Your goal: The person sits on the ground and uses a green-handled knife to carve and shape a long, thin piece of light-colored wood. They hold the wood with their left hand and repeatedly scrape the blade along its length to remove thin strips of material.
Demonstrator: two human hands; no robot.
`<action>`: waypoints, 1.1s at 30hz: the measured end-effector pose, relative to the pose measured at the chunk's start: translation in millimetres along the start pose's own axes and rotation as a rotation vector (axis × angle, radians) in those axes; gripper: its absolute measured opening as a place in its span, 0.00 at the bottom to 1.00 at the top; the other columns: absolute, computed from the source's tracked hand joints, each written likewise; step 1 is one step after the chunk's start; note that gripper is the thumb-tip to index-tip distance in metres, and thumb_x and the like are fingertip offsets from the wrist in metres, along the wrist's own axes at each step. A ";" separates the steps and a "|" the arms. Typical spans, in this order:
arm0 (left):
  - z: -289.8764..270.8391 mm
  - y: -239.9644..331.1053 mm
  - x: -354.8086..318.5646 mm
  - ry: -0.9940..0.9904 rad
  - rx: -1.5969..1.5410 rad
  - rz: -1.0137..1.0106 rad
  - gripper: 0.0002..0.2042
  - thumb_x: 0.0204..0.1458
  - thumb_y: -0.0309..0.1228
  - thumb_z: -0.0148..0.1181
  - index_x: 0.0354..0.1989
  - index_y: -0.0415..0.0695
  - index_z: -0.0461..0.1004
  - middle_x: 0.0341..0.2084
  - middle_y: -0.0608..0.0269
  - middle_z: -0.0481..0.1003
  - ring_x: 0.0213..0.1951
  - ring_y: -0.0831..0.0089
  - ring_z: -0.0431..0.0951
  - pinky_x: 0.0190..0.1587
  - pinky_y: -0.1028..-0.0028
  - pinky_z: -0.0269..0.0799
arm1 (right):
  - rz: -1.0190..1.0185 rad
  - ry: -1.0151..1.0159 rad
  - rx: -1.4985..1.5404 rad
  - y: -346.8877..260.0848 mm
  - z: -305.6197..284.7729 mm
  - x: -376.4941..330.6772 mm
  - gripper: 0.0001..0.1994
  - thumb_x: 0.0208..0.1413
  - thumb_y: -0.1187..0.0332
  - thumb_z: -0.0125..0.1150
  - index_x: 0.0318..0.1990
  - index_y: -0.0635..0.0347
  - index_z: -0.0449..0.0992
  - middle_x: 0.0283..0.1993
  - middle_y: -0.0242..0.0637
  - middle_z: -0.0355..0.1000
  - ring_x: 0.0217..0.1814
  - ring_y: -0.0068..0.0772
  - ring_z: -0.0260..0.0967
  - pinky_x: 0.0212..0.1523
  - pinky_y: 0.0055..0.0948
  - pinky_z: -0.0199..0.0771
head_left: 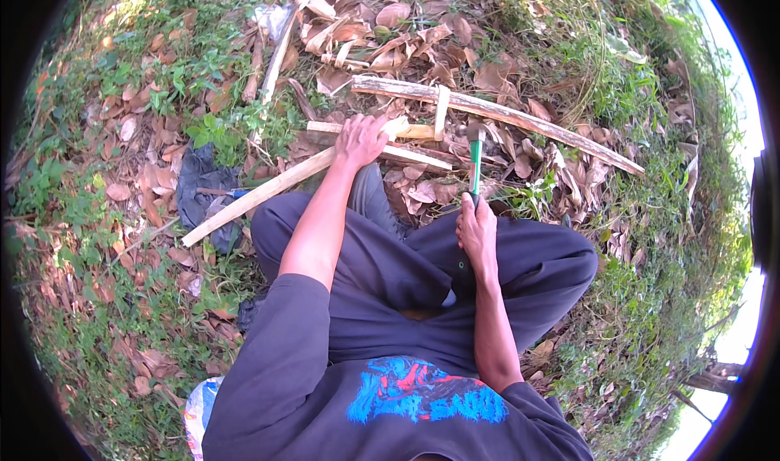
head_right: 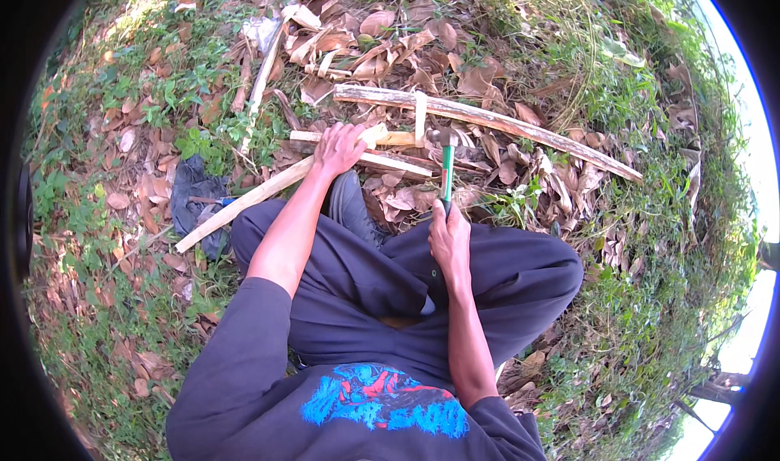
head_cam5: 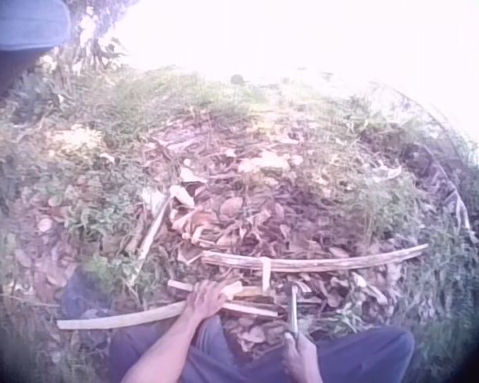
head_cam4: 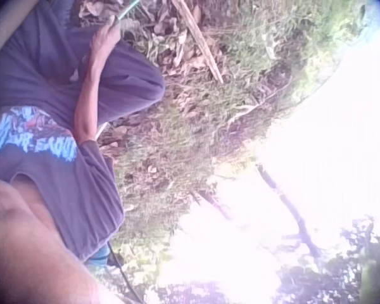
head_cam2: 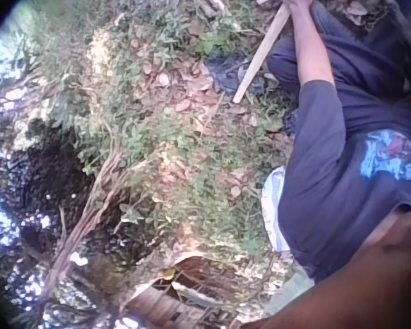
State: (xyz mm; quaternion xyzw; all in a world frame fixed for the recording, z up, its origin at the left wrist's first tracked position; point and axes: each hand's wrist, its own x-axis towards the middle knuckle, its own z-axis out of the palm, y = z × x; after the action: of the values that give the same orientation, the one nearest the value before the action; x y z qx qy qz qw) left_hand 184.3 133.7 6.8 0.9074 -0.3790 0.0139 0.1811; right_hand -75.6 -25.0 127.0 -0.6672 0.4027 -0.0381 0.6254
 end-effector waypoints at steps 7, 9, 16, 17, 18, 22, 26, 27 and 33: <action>2.7 -3.2 -0.4 0.016 -0.035 0.010 0.17 0.55 0.39 0.51 0.47 0.43 0.74 0.39 0.52 0.77 0.45 0.55 0.77 0.51 0.56 0.70 | -0.486 0.010 -0.543 -21.5 34.9 23.1 0.17 0.68 0.57 0.49 0.36 0.65 0.67 0.22 0.55 0.68 0.26 0.66 0.64 0.28 0.54 0.60; 4.5 -3.6 -4.0 0.115 -0.053 0.024 0.16 0.55 0.39 0.52 0.46 0.43 0.74 0.39 0.52 0.78 0.45 0.55 0.77 0.51 0.56 0.70 | -0.522 -0.031 -0.626 -18.4 43.8 36.1 0.15 0.68 0.59 0.49 0.38 0.65 0.66 0.26 0.59 0.69 0.30 0.67 0.65 0.30 0.57 0.60; 4.7 -5.2 -2.0 0.036 -0.043 -0.058 0.13 0.55 0.38 0.51 0.43 0.44 0.74 0.41 0.54 0.78 0.45 0.55 0.77 0.52 0.56 0.70 | -0.325 -0.124 -0.638 -22.6 60.2 50.7 0.19 0.69 0.57 0.45 0.36 0.67 0.65 0.28 0.64 0.71 0.33 0.70 0.68 0.32 0.60 0.62; 2.0 -3.4 -0.9 0.030 -0.054 -0.049 0.13 0.56 0.38 0.50 0.43 0.44 0.74 0.41 0.54 0.78 0.46 0.55 0.77 0.52 0.56 0.70 | -0.397 -0.021 -0.603 -19.9 59.4 48.1 0.21 0.70 0.56 0.44 0.36 0.69 0.71 0.28 0.61 0.71 0.32 0.67 0.69 0.32 0.55 0.64; 0.5 -1.5 -0.2 0.023 -0.065 -0.040 0.13 0.56 0.38 0.50 0.43 0.44 0.73 0.41 0.53 0.78 0.46 0.55 0.77 0.52 0.56 0.70 | -0.362 -0.005 -0.572 -17.3 62.0 47.4 0.21 0.70 0.56 0.44 0.37 0.69 0.71 0.28 0.61 0.71 0.32 0.67 0.69 0.33 0.55 0.65; 11.2 -4.2 -2.5 0.172 -0.049 0.002 0.13 0.56 0.37 0.49 0.43 0.43 0.73 0.39 0.52 0.79 0.45 0.54 0.77 0.52 0.55 0.70 | -0.427 -0.020 -0.732 11.5 62.9 70.5 0.22 0.69 0.54 0.44 0.40 0.69 0.73 0.27 0.58 0.72 0.30 0.62 0.70 0.36 0.51 0.68; 0.5 0.7 -1.2 0.001 -0.107 -0.052 0.13 0.56 0.37 0.48 0.43 0.44 0.73 0.40 0.52 0.79 0.46 0.54 0.77 0.53 0.55 0.69 | -0.346 0.087 -0.573 -20.5 61.1 57.8 0.23 0.69 0.52 0.44 0.41 0.67 0.72 0.25 0.54 0.72 0.27 0.56 0.71 0.31 0.51 0.68; 0.9 -0.2 -1.1 0.002 -0.099 -0.052 0.13 0.56 0.37 0.48 0.43 0.44 0.73 0.40 0.52 0.79 0.46 0.54 0.77 0.53 0.55 0.69 | -0.283 0.044 -0.584 -25.7 64.3 53.5 0.23 0.69 0.51 0.43 0.41 0.68 0.72 0.25 0.54 0.72 0.28 0.56 0.71 0.31 0.51 0.68; 0.5 -0.2 -1.8 0.035 -0.099 -0.034 0.11 0.56 0.36 0.49 0.40 0.43 0.72 0.38 0.54 0.79 0.44 0.54 0.77 0.51 0.56 0.70 | -0.306 0.029 -0.667 -41.8 49.0 62.4 0.25 0.69 0.50 0.43 0.39 0.69 0.74 0.26 0.55 0.73 0.28 0.51 0.73 0.30 0.48 0.67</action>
State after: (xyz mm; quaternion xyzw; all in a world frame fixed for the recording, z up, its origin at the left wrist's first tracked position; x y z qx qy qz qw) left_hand 183.2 134.9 5.9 0.9033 -0.3605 0.0081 0.2327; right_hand 14.1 -26.6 124.3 -0.8865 0.2972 -0.0074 0.3547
